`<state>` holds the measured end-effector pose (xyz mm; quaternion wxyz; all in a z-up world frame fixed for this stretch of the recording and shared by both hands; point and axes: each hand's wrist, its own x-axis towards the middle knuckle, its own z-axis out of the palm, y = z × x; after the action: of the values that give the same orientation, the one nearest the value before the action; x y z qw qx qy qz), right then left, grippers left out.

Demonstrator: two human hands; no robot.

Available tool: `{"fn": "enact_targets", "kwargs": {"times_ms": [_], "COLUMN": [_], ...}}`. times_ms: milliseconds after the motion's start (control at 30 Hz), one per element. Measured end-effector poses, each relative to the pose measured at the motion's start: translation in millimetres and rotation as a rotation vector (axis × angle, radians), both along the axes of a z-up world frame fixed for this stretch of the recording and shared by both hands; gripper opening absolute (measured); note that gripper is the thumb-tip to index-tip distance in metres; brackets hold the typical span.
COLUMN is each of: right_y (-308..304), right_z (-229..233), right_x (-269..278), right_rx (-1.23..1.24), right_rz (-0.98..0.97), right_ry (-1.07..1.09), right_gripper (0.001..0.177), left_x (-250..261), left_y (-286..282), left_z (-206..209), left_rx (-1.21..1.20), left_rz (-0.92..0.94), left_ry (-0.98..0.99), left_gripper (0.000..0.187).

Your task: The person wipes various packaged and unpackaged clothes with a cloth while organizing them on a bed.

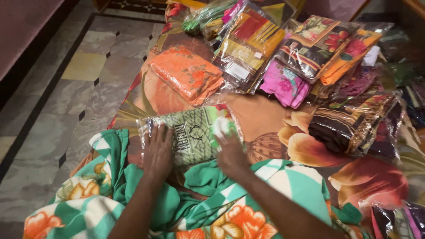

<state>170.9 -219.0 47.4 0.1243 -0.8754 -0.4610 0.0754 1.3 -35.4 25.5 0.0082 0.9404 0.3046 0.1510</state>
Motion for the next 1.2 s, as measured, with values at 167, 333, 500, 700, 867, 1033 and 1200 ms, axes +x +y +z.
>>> {"fn": "enact_targets", "kwargs": {"times_ms": [167,333,500,700,867,1033,1200], "right_y": [12,8,49,112,104,72,67], "right_z": [-13,-19,-22,-36,-35,-32,-47], "right_x": [-60,-12,25,-52,17,63,-39], "right_rx": [0.115,0.177,0.298,0.561,0.353,0.377,0.450], "right_rz": [0.472,0.274,-0.196,0.286,0.231,0.080,0.180], "right_ry": [-0.045,0.025,-0.054,0.006,0.077,-0.375,-0.035], "right_gripper": [0.060,0.059,0.058,0.056,0.056,0.053,0.056], "left_x": [-14,-25,-5,10,-3,0,0], "left_y": [-2,8,2,16,16,10,11], "left_z": [-20,-15,16,-18,-24,-20,-21], "left_rx": [-0.155,-0.264,-0.202,-0.093,-0.251,-0.286,-0.272], "left_rz": [0.022,-0.037,0.078,-0.055,-0.029,0.011,0.008], "left_ry": [-0.071,-0.080,0.196,0.110,-0.003,0.018,0.085], "left_gripper": [0.043,0.058,0.058,0.079,0.073,0.082,0.088]}}
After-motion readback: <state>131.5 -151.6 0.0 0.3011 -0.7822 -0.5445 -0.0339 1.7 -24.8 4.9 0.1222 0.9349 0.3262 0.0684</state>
